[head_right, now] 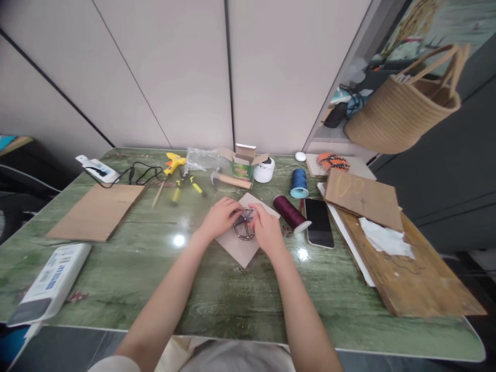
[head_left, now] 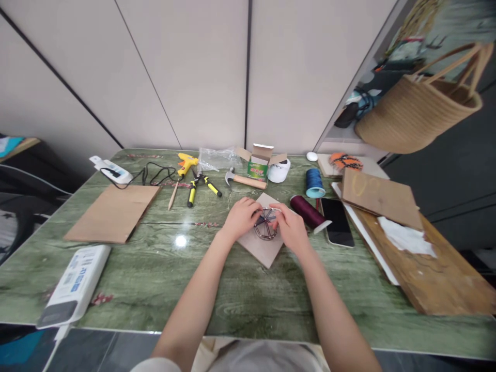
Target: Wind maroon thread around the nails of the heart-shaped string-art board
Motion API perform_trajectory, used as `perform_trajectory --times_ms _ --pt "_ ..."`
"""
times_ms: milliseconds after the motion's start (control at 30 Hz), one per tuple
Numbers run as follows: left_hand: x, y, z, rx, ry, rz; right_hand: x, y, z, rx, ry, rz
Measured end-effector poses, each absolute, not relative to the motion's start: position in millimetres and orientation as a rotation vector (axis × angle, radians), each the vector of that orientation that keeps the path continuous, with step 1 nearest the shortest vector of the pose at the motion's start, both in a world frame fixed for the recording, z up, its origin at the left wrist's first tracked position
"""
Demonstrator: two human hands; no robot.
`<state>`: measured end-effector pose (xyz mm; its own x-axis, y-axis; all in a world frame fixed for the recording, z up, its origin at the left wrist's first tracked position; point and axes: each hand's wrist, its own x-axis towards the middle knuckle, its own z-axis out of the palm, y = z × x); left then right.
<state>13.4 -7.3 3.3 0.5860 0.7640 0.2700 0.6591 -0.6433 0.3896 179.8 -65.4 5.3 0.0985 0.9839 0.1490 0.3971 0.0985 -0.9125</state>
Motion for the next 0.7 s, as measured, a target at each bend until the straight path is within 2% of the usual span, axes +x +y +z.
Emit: perform_trajectory --times_ms 233,700 --pt "26 -19 13 2.536 1.079 0.643 184 -60 3 -1.428 -1.317 0.846" --pt "38 -19 3 2.558 1.22 0.591 200 -49 -13 -1.461 -1.135 0.747"
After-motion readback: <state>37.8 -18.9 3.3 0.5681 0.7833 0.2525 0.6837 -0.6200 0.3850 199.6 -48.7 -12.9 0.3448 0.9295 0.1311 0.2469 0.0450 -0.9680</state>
